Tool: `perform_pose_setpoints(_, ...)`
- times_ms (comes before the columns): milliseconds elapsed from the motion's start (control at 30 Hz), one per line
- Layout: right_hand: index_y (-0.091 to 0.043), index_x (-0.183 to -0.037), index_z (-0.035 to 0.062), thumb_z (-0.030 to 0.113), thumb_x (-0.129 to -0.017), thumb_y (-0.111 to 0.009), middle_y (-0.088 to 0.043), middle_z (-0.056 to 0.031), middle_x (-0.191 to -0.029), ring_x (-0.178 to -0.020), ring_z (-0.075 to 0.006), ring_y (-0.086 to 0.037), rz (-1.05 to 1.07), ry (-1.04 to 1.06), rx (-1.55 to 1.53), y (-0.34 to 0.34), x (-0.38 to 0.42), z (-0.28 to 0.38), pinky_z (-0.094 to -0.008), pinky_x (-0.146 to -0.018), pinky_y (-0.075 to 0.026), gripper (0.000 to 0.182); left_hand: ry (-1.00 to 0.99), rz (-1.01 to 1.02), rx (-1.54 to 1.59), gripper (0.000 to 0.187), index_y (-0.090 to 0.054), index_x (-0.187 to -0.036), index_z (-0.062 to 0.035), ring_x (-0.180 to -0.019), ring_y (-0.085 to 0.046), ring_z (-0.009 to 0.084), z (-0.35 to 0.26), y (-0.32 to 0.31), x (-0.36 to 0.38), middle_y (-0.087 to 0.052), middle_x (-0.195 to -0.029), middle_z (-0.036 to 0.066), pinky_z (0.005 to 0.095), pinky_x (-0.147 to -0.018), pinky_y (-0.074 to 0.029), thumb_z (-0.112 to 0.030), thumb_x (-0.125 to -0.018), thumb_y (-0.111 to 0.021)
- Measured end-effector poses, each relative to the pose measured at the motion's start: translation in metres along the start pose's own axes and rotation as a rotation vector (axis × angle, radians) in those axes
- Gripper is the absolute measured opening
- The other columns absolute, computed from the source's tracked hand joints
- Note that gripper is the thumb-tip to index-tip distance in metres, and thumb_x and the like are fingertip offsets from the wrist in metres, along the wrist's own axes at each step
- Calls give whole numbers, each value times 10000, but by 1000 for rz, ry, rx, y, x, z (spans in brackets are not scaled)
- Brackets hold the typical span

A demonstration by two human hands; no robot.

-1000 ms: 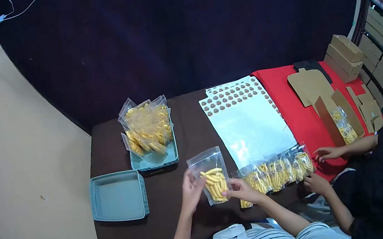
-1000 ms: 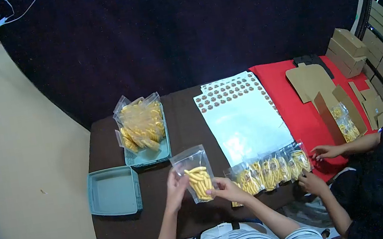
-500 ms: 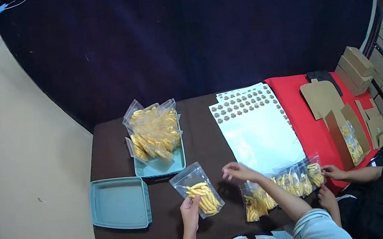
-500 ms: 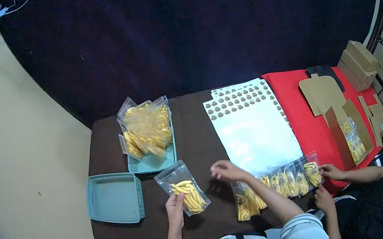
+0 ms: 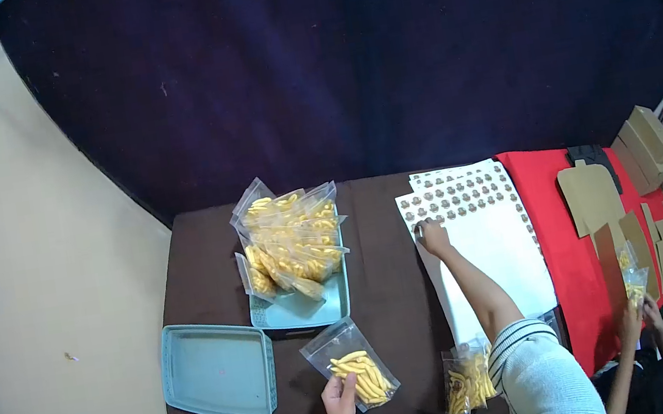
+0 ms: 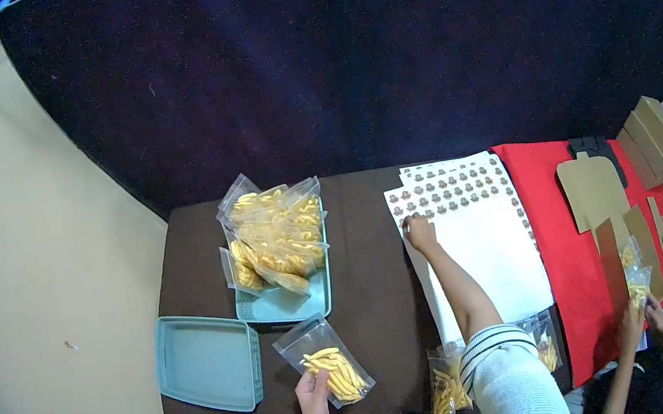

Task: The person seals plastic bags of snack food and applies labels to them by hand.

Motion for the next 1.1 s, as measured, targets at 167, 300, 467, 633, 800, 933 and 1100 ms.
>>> perform_pose_setpoints(167, -640, -874, 103, 166, -625, -720, -572, -93, -877, -824, -286, -573, -19, 108, -27, 3, -4, -9, -390, -697, -480, 269, -11, -22, -45, 190, -569, -983, 32, -789, -552, 70, 2, 2, -4, -606, -882, 31, 208, -704, -431, -125, -881, -537)
perform_pose_setpoints(300, -634, -825, 85, 187, -659, -695, -568, -97, -831, -830, -285, -565, 12, 121, 9, 0, -13, -13, -374, -700, -474, 204, 20, -12, 1, 194, -556, -1005, 32, -813, -556, 82, 4, 1, -8, -604, -919, 44, 221, -724, -435, -116, -883, -530)
perform_pose_setpoints(467, -618, -739, 44, 167, -660, -681, -575, -110, -808, -750, -295, -569, -96, 288, 43, 4, -11, -12, -381, -668, -474, 159, 52, 6, -47, 212, -544, -1040, 33, -813, -555, 82, 11, 4, -14, -600, -936, 46, 221, -726, -436, -110, -885, -522)
perform_pose_setpoints(633, -625, -708, 22, 119, -675, -645, -584, -131, -760, -744, -293, -574, -157, 279, -11, -12, -21, -17, -382, -663, -470, 104, 28, 10, -85, 208, -544, -1036, 35, -819, -553, 78, 14, 5, -17, -599, -935, 39, 223, -734, -434, -106, -886, -520)
perform_pose_setpoints(800, -636, -722, 42, 167, -668, -672, -588, -106, -778, -758, -268, -579, -84, 261, 78, -12, -18, -18, -376, -672, -473, 141, 52, -2, -51, 190, -550, -1016, 36, -802, -553, 69, 11, 1, -14, -600, -922, 36, 213, -710, -440, -98, -884, -521)
perform_pose_setpoints(933, -621, -724, 63, 125, -618, -715, -579, -107, -821, -804, -285, -564, -111, 153, -46, -8, -19, -14, -389, -721, -458, 154, 68, -14, -64, 196, -548, -1024, 36, -804, -557, 74, 15, 2, -15, -600, -924, 39, 212, -714, -443, -100, -886, -521)
perform_pose_setpoints(1100, -611, -733, 70, 103, -578, -738, -560, -113, -834, -872, -293, -536, -14, 50, -83, -15, -32, -15, -385, -765, -442, 203, 48, 15, -65, 204, -539, -1032, 42, -812, -555, 78, 10, -3, -16, -597, -934, 43, 215, -724, -440, -101, -888, -520)
Point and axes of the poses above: each hand's wrist, its own x-axis away from the middle knuckle, its own y-axis out of the back of the hand, z = x × y, the point moved 2 cm from there along -x, towards the middle knuckle
